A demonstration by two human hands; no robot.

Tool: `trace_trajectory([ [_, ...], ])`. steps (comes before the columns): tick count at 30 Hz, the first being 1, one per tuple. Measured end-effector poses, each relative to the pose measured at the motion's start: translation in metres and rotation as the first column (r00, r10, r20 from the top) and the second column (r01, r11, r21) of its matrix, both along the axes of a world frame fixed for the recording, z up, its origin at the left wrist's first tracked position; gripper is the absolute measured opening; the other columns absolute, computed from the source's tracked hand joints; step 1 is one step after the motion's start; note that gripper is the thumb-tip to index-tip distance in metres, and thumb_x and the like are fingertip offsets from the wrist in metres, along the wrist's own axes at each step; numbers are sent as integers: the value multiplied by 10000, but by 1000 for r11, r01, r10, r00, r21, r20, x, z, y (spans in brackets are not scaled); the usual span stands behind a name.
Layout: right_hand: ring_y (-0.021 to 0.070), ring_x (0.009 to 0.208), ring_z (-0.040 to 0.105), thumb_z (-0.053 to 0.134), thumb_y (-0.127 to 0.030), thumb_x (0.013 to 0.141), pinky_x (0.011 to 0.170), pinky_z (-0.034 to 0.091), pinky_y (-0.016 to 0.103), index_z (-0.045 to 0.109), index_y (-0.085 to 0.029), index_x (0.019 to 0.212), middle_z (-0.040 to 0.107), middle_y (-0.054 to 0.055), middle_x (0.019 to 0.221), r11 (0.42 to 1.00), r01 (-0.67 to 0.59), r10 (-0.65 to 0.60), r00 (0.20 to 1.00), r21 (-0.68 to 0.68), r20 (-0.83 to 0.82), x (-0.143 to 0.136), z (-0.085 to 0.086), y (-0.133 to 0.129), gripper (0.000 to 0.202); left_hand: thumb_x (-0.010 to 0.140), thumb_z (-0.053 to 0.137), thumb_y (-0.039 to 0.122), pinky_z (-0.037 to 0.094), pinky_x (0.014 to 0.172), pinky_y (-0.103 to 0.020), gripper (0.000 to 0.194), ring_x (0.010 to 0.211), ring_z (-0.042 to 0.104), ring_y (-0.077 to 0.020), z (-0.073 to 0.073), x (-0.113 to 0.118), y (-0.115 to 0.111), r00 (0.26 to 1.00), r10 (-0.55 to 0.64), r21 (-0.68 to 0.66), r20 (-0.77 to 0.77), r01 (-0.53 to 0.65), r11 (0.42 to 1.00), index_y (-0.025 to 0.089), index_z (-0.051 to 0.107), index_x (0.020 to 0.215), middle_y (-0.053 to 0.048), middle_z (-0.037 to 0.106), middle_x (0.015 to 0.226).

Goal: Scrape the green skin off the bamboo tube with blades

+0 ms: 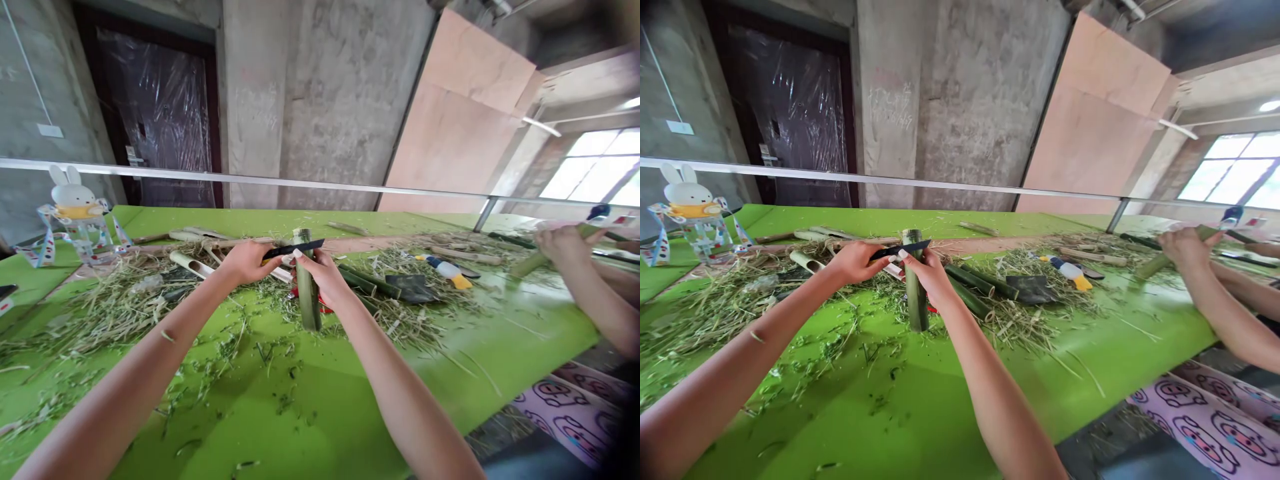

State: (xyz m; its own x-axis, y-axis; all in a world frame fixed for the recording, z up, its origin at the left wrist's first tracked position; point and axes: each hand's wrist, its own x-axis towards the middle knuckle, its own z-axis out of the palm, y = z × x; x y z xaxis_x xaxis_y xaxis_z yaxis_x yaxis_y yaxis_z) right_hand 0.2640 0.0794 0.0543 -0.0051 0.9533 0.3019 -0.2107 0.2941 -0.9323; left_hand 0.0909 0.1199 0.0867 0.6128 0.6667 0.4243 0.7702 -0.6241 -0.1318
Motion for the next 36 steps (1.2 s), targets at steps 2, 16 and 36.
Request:
trace_trajectory([
  [2,121,559,533,718,-457,584,547,440,276,552,-171,818,585,4,680,1000,29,-29,1000,4,2,0,-1,1,405,836,257,529,268,481,-280,504,587,569,-194,-2,2,0,1000,-15,-8,-17,15,1000,156,595,818,-73,621,644],
  [16,137,674,537,633,-459,674,650,412,260,570,-157,799,590,8,720,949,149,-215,951,277,222,6,3,1,333,835,246,549,284,488,-266,526,570,552,-181,-4,3,1,994,-66,-25,86,69,997,162,598,773,-62,610,626],
  [36,109,509,496,632,-483,664,497,417,253,505,-202,814,530,-26,625,987,61,-84,984,151,154,3,6,-5,342,817,283,519,274,503,-284,462,562,532,-169,-1,2,-1,997,34,102,73,-41,994,178,591,860,-65,610,653],
])
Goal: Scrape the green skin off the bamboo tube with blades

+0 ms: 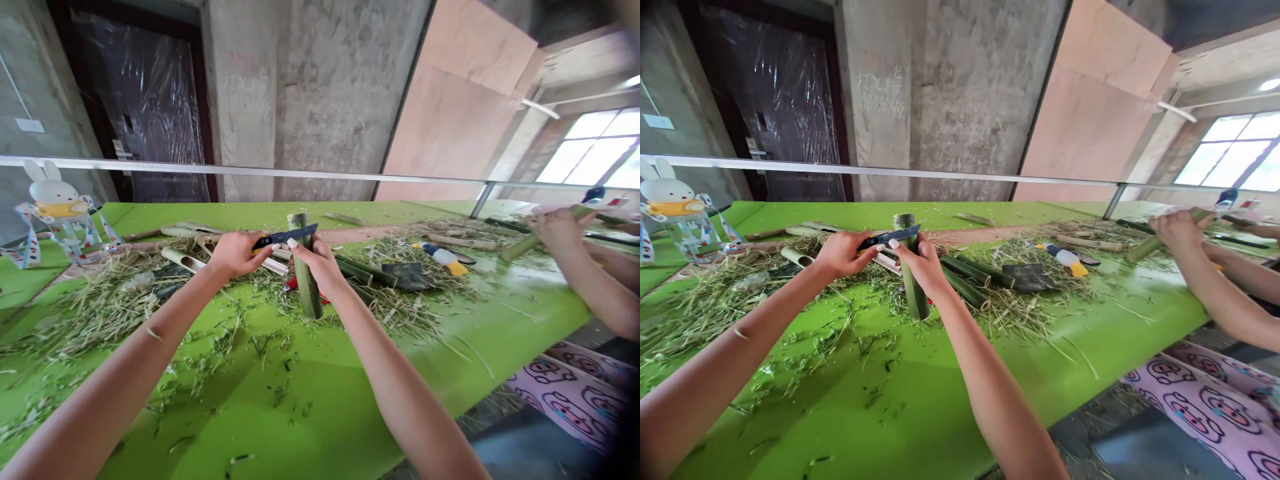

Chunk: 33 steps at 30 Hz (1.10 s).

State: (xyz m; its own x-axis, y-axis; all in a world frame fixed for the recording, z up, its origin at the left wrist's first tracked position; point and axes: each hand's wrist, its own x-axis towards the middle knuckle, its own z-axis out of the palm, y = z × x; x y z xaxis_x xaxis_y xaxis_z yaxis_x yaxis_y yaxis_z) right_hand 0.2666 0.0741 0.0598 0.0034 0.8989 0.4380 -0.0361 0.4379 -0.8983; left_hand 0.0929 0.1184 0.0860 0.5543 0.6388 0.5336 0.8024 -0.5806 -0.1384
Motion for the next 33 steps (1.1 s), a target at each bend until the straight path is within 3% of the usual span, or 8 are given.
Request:
trace_trajectory([
  [7,180,800,572,567,-464,743,728,439,314,556,-185,910,623,54,871,952,158,-231,931,261,282,9,-4,6,326,826,271,531,279,499,-269,479,553,532,-157,10,-8,1,996,-41,-73,-83,35,997,179,595,811,-57,606,627],
  [10,193,812,570,542,-486,752,724,431,317,568,-177,893,627,66,866,943,195,-280,902,268,328,9,-7,8,341,829,267,526,284,500,-271,481,557,539,-165,10,-9,0,993,-66,-91,-95,57,994,172,592,814,-63,615,639],
  [19,169,704,561,502,-506,754,590,405,258,567,-165,791,600,25,723,953,219,-255,952,211,167,0,-6,6,349,818,272,541,297,494,-276,501,593,578,-193,13,-1,-5,997,-1,-7,-73,1,1000,166,603,820,-83,635,659],
  [28,172,706,564,460,-521,776,646,416,264,542,-160,764,599,24,706,931,292,-325,936,221,135,2,-8,11,370,834,254,520,353,517,-285,513,713,633,-256,17,12,-19,985,133,-52,-112,-140,989,173,632,852,-113,683,788],
  [33,155,605,560,478,-535,750,554,429,251,526,-174,733,570,7,602,944,311,-321,944,111,79,4,-14,21,365,831,246,534,381,544,-284,526,758,641,-264,24,24,-20,966,201,-83,-165,-216,973,190,634,922,-120,693,829],
])
